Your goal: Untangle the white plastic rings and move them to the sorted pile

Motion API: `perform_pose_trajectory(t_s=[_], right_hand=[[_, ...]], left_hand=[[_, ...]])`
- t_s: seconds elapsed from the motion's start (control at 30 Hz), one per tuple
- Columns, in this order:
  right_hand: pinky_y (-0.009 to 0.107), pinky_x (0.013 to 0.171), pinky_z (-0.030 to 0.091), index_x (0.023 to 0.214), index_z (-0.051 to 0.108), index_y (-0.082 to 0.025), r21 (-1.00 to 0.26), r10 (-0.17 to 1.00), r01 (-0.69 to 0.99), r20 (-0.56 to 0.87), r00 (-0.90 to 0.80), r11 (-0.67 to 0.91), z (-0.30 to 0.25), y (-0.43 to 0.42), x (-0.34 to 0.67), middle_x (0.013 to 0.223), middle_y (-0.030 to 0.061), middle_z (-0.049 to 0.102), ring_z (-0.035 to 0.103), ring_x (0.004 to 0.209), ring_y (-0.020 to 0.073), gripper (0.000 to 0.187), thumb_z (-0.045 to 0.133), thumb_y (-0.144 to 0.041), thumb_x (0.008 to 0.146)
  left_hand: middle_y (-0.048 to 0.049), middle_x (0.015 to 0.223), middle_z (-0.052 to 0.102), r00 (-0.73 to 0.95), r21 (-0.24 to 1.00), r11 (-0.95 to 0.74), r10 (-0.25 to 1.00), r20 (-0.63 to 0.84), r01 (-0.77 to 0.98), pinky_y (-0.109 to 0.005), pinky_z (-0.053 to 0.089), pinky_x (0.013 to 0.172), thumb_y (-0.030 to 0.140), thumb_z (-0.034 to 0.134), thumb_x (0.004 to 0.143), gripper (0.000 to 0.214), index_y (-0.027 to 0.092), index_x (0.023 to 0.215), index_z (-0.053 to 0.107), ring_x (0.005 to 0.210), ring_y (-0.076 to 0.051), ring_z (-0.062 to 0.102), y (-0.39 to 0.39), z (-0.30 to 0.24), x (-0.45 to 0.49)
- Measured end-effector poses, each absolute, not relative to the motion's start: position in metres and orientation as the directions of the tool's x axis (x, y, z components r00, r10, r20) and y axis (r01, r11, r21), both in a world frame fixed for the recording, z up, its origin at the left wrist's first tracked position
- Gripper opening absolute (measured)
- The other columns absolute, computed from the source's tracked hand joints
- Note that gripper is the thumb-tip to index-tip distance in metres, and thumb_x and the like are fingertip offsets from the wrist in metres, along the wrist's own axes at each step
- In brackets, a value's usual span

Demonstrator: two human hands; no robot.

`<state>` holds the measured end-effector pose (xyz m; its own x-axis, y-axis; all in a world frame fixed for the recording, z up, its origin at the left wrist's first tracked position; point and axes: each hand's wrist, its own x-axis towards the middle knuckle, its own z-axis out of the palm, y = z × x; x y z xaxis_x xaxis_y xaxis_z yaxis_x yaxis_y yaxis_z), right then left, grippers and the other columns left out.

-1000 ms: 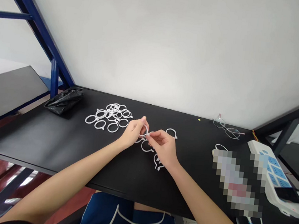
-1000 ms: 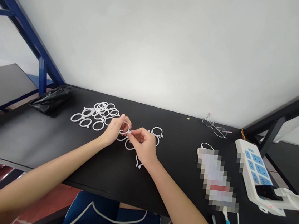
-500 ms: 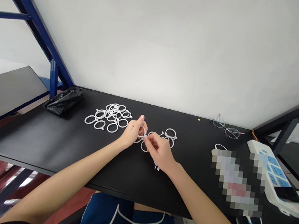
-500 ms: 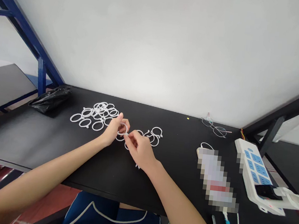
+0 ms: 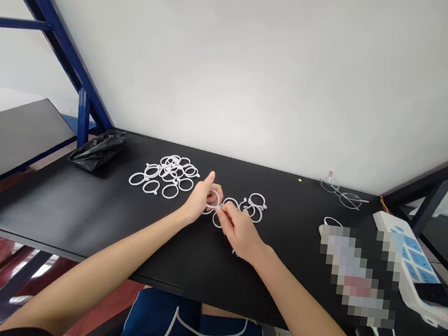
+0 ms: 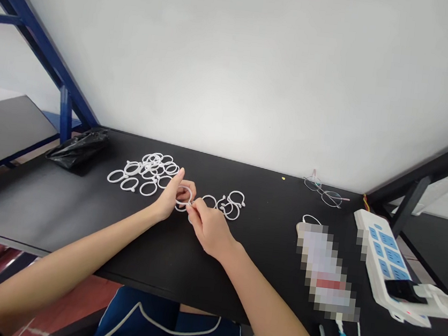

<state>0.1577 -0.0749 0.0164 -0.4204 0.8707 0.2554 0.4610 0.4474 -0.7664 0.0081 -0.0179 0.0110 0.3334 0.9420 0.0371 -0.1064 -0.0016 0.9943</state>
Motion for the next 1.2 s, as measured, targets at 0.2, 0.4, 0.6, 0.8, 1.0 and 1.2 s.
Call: perform_pose_trajectory(t_s=[0.2, 0.4, 0.6, 0.8, 1.0, 1.2], right_hand=[[0.024, 0.050, 0.034, 0.076, 0.038, -0.023, -0.770, 0.868, 0.451, 0.264, -0.420, 0.452, 0.017, -0.075, 0.157, 0.056, -0.0054, 0.046, 0.044, 0.046, 0.0109, 0.026, 0.035, -0.033, 0.099], [0.024, 0.047, 0.026, 0.073, 0.036, -0.023, -0.730, 0.861, 0.486, 0.290, -0.417, 0.481, 0.015, -0.075, 0.156, 0.055, -0.0056, 0.040, 0.035, 0.044, 0.0097, 0.027, 0.036, -0.029, 0.099], [0.024, 0.047, 0.025, 0.072, 0.037, -0.023, -0.702, 0.861, 0.520, 0.288, -0.419, 0.488, 0.014, -0.075, 0.156, 0.055, -0.0057, 0.037, 0.032, 0.044, 0.0103, 0.029, 0.034, -0.032, 0.099], [0.024, 0.049, 0.025, 0.073, 0.037, -0.023, -0.701, 0.859, 0.518, 0.287, -0.424, 0.490, 0.013, -0.074, 0.156, 0.056, -0.0057, 0.037, 0.033, 0.045, 0.0104, 0.027, 0.034, -0.031, 0.099], [0.024, 0.048, 0.027, 0.073, 0.040, -0.023, -0.741, 0.872, 0.482, 0.301, -0.385, 0.468, 0.016, -0.073, 0.158, 0.056, -0.0057, 0.038, 0.035, 0.046, 0.0103, 0.029, 0.036, -0.035, 0.098], [0.025, 0.049, 0.028, 0.073, 0.042, -0.022, -0.802, 0.909, 0.429, 0.365, -0.200, 0.416, 0.013, -0.067, 0.162, 0.053, -0.0070, 0.035, 0.034, 0.045, 0.0097, 0.031, 0.041, -0.041, 0.097]], left_hand=[[0.0041, 0.038, 0.020, 0.318, 0.994, -0.014, 0.947, 0.048, -0.108, -0.024, 0.019, 0.041, 0.075, 0.025, 0.084, 0.074, 0.017, 0.047, 0.052, 0.035, -0.008, 0.024, -0.019, 0.011, 0.008], [0.0040, 0.038, 0.019, 0.327, 0.994, -0.007, 0.944, 0.043, -0.112, -0.025, 0.015, 0.042, 0.075, 0.028, 0.084, 0.073, 0.017, 0.046, 0.050, 0.036, -0.007, 0.020, -0.017, 0.007, 0.007], [0.0048, 0.039, 0.017, 0.329, 0.993, -0.018, 0.943, 0.055, -0.115, -0.026, 0.014, 0.043, 0.077, 0.033, 0.081, 0.071, 0.018, 0.045, 0.050, 0.037, -0.007, 0.017, -0.018, 0.009, 0.007], [0.0048, 0.040, 0.016, 0.337, 0.993, -0.031, 0.939, 0.067, -0.111, -0.026, 0.015, 0.042, 0.077, 0.032, 0.081, 0.073, 0.017, 0.045, 0.050, 0.037, -0.007, 0.018, -0.018, 0.011, 0.007], [0.0054, 0.038, 0.020, 0.330, 0.991, -0.022, 0.942, 0.064, -0.131, -0.023, 0.020, 0.040, 0.071, 0.030, 0.086, 0.068, 0.017, 0.048, 0.049, 0.035, -0.007, 0.023, -0.018, 0.011, 0.009], [0.0100, 0.042, 0.031, 0.421, 0.987, -0.008, 0.904, 0.076, -0.160, -0.021, 0.038, 0.045, 0.046, 0.054, 0.086, 0.032, 0.017, 0.070, 0.052, 0.035, -0.005, 0.029, -0.019, 0.018, 0.010]])
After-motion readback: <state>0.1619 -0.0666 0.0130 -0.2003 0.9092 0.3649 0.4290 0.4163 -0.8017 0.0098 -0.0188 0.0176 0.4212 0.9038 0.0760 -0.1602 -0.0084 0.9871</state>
